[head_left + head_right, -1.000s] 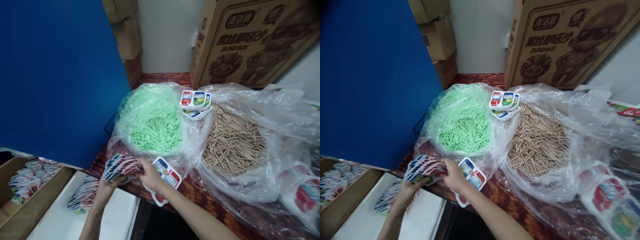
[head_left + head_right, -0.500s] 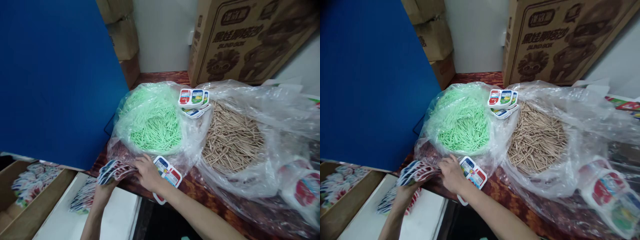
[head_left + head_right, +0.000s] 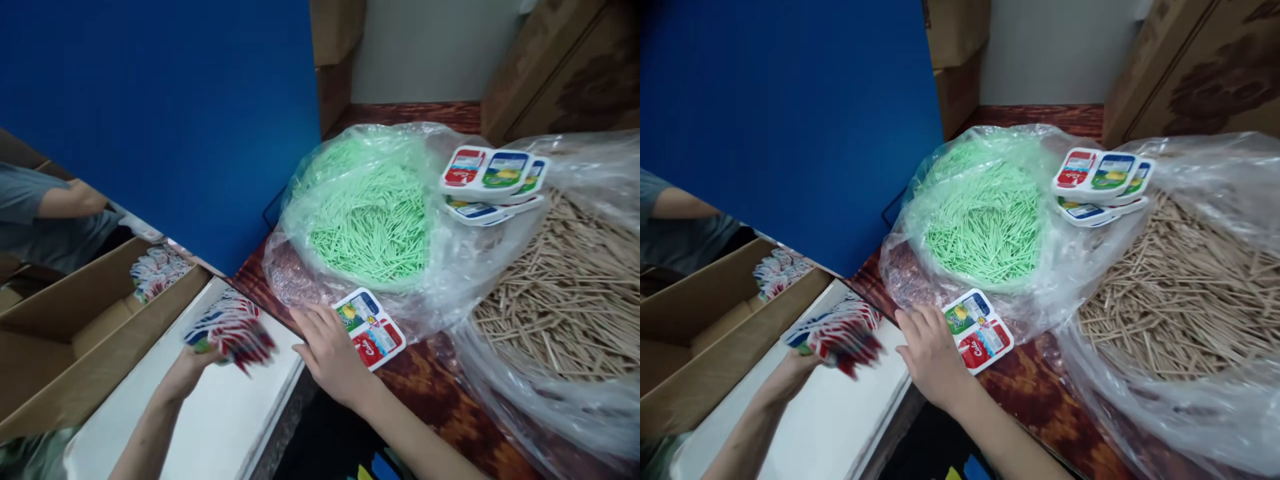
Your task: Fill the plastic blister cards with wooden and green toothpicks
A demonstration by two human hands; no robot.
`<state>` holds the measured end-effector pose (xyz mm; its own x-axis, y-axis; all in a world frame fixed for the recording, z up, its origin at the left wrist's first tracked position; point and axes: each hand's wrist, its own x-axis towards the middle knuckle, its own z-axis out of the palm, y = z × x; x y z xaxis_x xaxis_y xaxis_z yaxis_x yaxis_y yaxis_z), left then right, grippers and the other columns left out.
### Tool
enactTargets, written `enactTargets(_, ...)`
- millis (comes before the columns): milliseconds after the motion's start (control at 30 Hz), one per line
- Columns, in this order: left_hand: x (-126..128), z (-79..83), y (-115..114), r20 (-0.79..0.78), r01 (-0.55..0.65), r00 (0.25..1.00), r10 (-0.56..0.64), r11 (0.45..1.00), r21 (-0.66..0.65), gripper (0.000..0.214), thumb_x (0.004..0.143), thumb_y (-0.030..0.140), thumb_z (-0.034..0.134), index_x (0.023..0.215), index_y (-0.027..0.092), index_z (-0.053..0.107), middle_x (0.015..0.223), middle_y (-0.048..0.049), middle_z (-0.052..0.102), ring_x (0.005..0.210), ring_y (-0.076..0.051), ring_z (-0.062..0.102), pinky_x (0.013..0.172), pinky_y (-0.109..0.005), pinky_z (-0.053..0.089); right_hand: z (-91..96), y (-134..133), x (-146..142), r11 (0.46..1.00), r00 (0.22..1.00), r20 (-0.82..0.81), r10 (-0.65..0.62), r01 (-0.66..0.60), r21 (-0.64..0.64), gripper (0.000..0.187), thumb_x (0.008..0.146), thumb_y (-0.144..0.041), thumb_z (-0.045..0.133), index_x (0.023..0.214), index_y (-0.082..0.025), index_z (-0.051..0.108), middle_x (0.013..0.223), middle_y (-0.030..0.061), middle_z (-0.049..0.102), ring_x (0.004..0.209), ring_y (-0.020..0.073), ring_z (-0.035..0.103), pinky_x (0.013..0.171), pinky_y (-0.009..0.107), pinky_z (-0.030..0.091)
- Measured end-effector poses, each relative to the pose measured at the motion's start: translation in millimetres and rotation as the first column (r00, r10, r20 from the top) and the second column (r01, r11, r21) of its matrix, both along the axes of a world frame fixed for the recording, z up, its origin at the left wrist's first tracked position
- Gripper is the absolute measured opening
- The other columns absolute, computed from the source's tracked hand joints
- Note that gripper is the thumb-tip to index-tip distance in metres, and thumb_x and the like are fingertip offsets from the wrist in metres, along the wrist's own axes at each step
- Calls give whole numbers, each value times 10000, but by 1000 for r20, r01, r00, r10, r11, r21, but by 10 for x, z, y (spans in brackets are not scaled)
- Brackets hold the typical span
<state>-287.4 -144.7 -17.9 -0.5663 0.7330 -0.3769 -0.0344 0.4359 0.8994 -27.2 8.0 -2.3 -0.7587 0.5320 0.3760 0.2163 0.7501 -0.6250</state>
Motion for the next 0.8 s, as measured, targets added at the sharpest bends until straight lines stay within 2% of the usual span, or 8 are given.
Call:
enactTargets(67, -211, -79, -365, -21, -8, 1000, 5, 992, -125, 355, 510, 282, 801, 827, 154, 708, 803, -53, 744, 794, -282, 675, 784, -415, 539, -29, -49, 64, 1000, 1000, -8, -13, 13, -16, 374, 882, -136, 543, 1256, -138, 528, 1178, 124, 626, 1176, 278, 472, 1018, 505, 395)
enactTargets(133, -407, -235, -671, -24, 11, 1000, -17, 973, -231, 383, 505, 285, 803, 853, 156, 710, 816, -52, 744, 825, -292, 673, 780, -414, 539, -78, -97, 113, 999, 999, -22, -23, 23, -29, 295, 886, -114, 522, 1171, -162, 582, 1137, 113, 638, 1164, 275, 488, 991, 506, 422)
enactTargets(200, -571, -459, -884, -27, -26, 999, 17, 944, -329, 376, 492, 291, 805, 828, 149, 716, 788, -50, 744, 788, -289, 677, 747, -402, 542, -128, -156, 147, 999, 999, -40, -32, 30, -32, 258, 887, -90, 506, 1111, -169, 607, 1112, 111, 642, 1166, 276, 493, 969, 505, 441)
enactTargets(267, -705, -716, -997, -35, -119, 993, 115, 920, -373, 384, 447, 262, 812, 800, 146, 714, 749, -45, 739, 737, -273, 678, 710, -379, 541, -173, -221, 172, 999, 998, -51, -33, 32, -28, 256, 884, -62, 489, 1082, -161, 617, 1093, 113, 645, 1166, 278, 496, 954, 498, 453)
enactTargets(433, -997, -1250, -967, -41, -190, 981, 189, 900, -392, 370, 421, 215, 803, 763, 134, 688, 694, -46, 719, 672, -230, 661, 650, -340, 528, -258, -316, 245, 999, 999, -26, -24, 23, -40, 299, 878, -26, 455, 1079, -166, 627, 1079, 114, 651, 1158, 275, 510, 934, 495, 472)
enactTargets(633, -1374, -1532, -769, -60, -223, 974, 216, 904, -364, 425, 444, 209, 820, 831, 130, 664, 729, -44, 715, 712, -244, 666, 650, -348, 537, -338, -276, 332, 992, 997, -5, -81, 80, -98, 320, 878, -30, 442, 1080, -185, 635, 1079, 113, 657, 1128, 270, 541, 920, 509, 493)
enactTargets(700, -1470, -1622, -722, -99, -257, 966, 237, 893, -369, 404, 525, 235, 820, 876, 129, 651, 787, -47, 712, 754, -242, 669, 673, -355, 545, -366, -269, 329, 988, 995, 6, -95, 95, -120, 326, 877, -31, 441, 1074, -195, 641, 1074, 108, 660, 1116, 269, 552, 917, 508, 497)
enactTargets(800, -1537, -1799, -665, -205, -344, 937, 283, 845, -408, 302, 776, 299, 704, 1010, 125, 626, 965, -69, 681, 830, -209, 655, 726, -372, 548, -396, -286, 293, 986, 996, 15, -89, 90, -141, 320, 875, -22, 446, 1071, -185, 640, 1068, 108, 658, 1120, 266, 549, 924, 496, 492)
